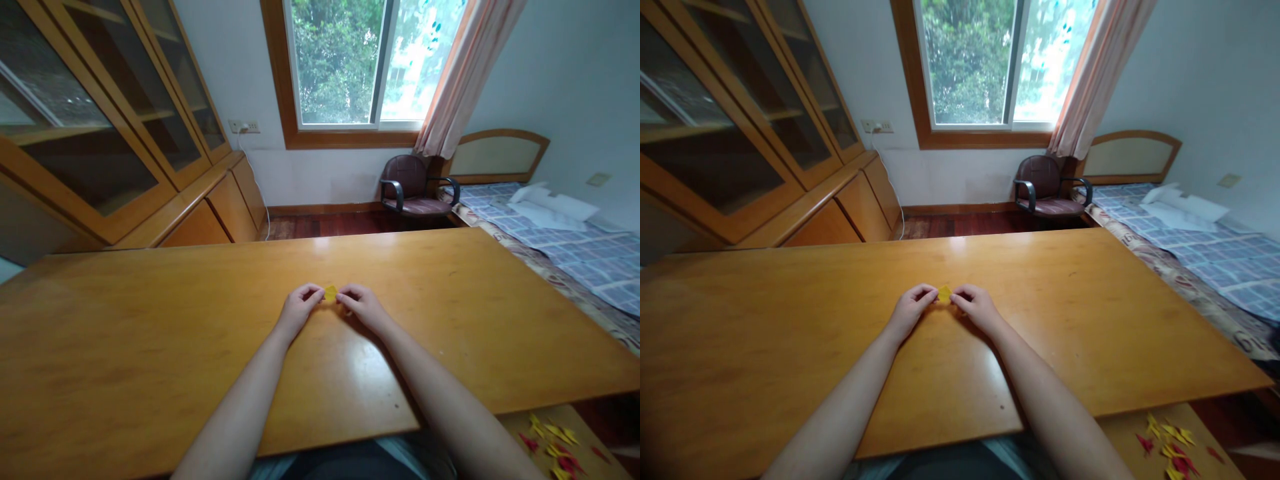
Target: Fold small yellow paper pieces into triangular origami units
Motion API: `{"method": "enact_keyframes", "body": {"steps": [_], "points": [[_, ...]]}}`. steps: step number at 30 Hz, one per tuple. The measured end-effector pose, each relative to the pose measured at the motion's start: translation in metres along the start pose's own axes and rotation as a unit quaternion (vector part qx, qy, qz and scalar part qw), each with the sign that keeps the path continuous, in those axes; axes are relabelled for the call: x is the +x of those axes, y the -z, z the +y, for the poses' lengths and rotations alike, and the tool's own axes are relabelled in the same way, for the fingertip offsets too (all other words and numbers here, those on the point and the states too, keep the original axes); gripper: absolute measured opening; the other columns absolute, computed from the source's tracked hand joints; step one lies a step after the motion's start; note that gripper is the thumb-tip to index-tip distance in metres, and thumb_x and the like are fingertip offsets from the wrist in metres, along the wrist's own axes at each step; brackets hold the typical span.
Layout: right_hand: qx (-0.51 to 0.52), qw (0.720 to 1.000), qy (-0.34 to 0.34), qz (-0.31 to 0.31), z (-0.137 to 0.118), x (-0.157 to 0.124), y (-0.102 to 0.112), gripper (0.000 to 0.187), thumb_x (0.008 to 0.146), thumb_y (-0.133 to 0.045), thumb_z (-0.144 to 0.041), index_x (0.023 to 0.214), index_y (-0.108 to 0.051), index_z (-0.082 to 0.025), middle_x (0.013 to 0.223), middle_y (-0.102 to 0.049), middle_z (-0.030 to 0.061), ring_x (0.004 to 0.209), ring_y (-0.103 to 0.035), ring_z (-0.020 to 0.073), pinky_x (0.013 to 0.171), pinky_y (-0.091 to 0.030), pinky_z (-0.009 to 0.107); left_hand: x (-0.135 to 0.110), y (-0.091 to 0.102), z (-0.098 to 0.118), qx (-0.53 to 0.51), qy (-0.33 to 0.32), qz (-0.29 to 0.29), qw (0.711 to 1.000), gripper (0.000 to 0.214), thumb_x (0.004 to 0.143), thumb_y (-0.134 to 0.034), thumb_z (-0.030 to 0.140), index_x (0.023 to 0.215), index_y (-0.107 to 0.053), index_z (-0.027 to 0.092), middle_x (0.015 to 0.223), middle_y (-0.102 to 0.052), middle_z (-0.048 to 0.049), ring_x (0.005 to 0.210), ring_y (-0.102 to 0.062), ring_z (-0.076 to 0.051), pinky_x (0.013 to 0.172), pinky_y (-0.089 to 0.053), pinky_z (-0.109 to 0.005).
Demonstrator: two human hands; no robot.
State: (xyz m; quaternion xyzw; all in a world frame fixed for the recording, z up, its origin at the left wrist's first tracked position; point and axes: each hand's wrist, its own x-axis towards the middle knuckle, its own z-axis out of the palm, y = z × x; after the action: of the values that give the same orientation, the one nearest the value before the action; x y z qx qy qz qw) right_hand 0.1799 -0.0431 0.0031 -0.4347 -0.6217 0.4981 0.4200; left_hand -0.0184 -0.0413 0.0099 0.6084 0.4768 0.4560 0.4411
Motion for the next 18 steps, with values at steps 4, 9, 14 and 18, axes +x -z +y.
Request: {"method": "enact_keyframes", "body": {"steps": [4,9,14,18], "points": [[-0.004,1.000,0.000,0.000,-0.0021,-0.0001,0.0007,0.031,0.085,-0.060,-0.045,0.079,-0.069,-0.016,0.069,-0.063,0.0012,0.059,-0.055,0.0123,0.056,-0.044,0.023,0.0004,0.0002,-0.0021,0.004,-0.001,-0.012,1.000,0.023,0.083,-0.062,0.038,0.079,-0.067,0.016,0.076,-0.067,-0.0015,0.076,-0.062,-0.016,0.076,-0.049,-0.026],[-0.017,1.000,0.003,0.002,-0.0013,-0.0004,0.0000,0.029,0.085,-0.060,-0.044,0.079,-0.070,-0.017,0.070,-0.064,0.0013,0.060,-0.056,0.0129,0.057,-0.044,0.024,-0.0005,-0.0006,-0.0037,0.030,-0.012,-0.040,0.999,0.022,0.084,-0.060,0.037,0.080,-0.068,0.017,0.079,-0.068,-0.0015,0.078,-0.063,-0.016,0.075,-0.048,-0.026],[-0.024,1.000,0.005,-0.002,0.0000,-0.0002,-0.0009,0.026,0.084,-0.062,-0.041,0.080,-0.070,-0.017,0.070,-0.064,0.0010,0.060,-0.056,0.0128,0.058,-0.044,0.024,-0.0006,-0.0015,-0.0038,0.058,-0.025,-0.046,0.997,0.022,0.085,-0.060,0.038,0.080,-0.068,0.017,0.078,-0.068,-0.0019,0.077,-0.063,-0.017,0.074,-0.048,-0.026],[-0.039,0.999,0.011,0.004,-0.0026,-0.0005,-0.0013,0.025,0.084,-0.062,-0.039,0.078,-0.070,-0.016,0.069,-0.064,0.0008,0.060,-0.056,0.0125,0.058,-0.044,0.024,0.0000,-0.0019,-0.0029,0.073,-0.029,-0.052,0.996,0.024,0.084,-0.060,0.040,0.080,-0.068,0.017,0.078,-0.068,-0.0024,0.077,-0.063,-0.017,0.073,-0.049,-0.026]]}}
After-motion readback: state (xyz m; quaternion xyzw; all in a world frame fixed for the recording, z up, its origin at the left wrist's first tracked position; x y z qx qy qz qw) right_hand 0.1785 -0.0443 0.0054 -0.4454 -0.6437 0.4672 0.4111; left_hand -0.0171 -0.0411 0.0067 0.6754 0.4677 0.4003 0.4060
